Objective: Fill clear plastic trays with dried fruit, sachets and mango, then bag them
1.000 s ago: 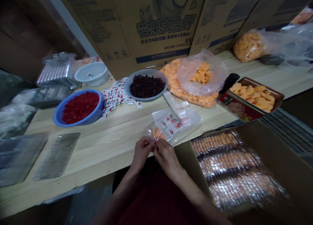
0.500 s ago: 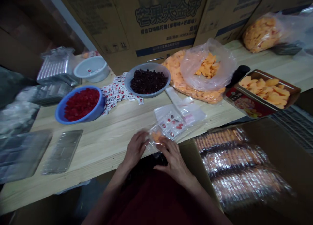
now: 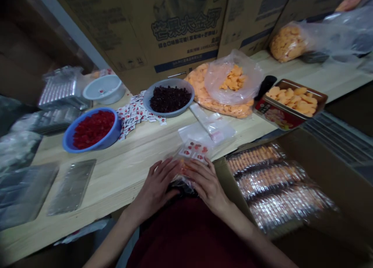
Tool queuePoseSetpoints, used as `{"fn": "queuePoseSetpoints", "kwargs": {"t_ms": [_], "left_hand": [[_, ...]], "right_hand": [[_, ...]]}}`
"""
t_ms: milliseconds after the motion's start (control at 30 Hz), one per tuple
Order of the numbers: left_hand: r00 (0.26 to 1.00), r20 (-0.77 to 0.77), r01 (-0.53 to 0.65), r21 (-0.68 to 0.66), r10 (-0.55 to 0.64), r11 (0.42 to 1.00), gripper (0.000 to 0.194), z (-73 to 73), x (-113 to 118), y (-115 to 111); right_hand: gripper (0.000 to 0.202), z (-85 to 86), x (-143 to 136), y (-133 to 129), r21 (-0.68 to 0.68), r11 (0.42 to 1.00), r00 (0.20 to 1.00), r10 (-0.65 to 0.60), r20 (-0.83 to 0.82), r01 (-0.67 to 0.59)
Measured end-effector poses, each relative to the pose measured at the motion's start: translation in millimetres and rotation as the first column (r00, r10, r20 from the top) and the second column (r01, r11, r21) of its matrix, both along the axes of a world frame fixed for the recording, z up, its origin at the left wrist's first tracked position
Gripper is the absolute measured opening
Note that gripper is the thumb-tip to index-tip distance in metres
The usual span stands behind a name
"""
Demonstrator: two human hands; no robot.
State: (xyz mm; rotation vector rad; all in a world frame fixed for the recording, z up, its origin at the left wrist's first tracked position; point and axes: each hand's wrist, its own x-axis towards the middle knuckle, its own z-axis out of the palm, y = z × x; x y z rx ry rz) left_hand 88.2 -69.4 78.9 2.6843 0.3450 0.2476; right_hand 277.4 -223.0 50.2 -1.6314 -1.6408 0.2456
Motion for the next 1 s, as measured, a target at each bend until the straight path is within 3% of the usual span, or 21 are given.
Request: {"fn": "queuePoseSetpoints", "kwargs": {"t_ms": [100,233,267,333,367,433,500,533,567,633,733,867,933,1000], "left_hand": [[0.997,0.048,0.058,0.127,-0.065,0.990,0.051,7.6,24.3,6.7],[0.969,0.108,0.197,0.198,-0.221,0.960,0.046,16.2,52.8,12.5],[0.962,0.123,0.216,0.201,-0.243,0.956,0.046,19.4,58.4,12.9],[0.963,0.131,0.210,0.179,-0.235,0.961,0.046,27.5,67.6,12.6],[0.971,0.122,0.188,0.156,-0.208,0.970,0.046,32.4,71.4,12.0],[0.981,0.113,0.145,0.101,-0.156,0.984,0.045,42.2,78.6,9.3],[0.984,0.125,0.121,0.059,-0.127,0.991,0.044,50.2,87.2,4.2],[0.983,0.133,0.118,0.048,-0.123,0.992,0.043,52.8,92.5,0.7],[0.983,0.136,0.118,0.042,-0.123,0.992,0.043,54.3,98.8,-3.6],[0.985,0.112,0.128,0.032,-0.131,0.991,0.042,53.7,113.9,-14.5],[0.975,0.100,0.203,-0.021,-0.200,0.979,0.041,45.9,141.8,-35.7],[0.953,0.074,0.303,-0.195,-0.294,0.933,0.035,29.2,178.9,-69.9],[0.949,0.030,0.311,-0.276,-0.315,0.909,0.034,19.8,192.7,-87.2],[0.944,0.003,0.313,-0.328,-0.331,0.891,0.033,9.7,202.1,-102.1]], "right_hand": [[0.040,19.5,-0.6,-3.0,0.028,0.999,0.997,-0.042,-0.060,0.044],[0.045,40.3,11.5,-32.1,-0.048,0.996,0.986,-0.084,-0.146,0.078],[0.049,43.4,20.0,-46.4,-0.069,0.991,0.973,-0.130,-0.191,0.119],[0.050,40.7,42.7,-85.9,-0.101,0.937,0.894,-0.349,-0.282,0.334],[0.045,32.8,55.5,-110.5,-0.129,0.867,0.811,-0.497,-0.310,0.482],[0.030,2.6,78.6,-164.8,-0.269,0.650,0.586,-0.759,-0.284,0.711],[0.021,-42.4,92.3,-216.3,-0.565,0.492,0.495,-0.853,-0.163,0.662],[0.022,-67.0,94.2,-237.6,-0.731,0.409,0.501,-0.859,-0.106,0.547],[0.024,-90.8,92.7,-255.0,-0.787,0.370,0.495,-0.864,-0.097,0.493],[0.025,-131.8,82.7,-277.7,-0.838,0.353,0.491,-0.863,-0.120,0.416],[0.021,-171.5,64.6,-291.3,-0.837,0.404,0.486,-0.851,-0.197,0.368],[0.018,-200.1,55.9,-301.7,-0.811,0.435,0.467,-0.853,-0.232,0.391],[0.013,-210.7,55.9,-306.3,-0.782,0.410,0.441,-0.876,-0.194,0.470],[0.020,-219.4,56.8,-307.8,-0.731,0.362,0.401,-0.907,-0.133,0.578]]}}
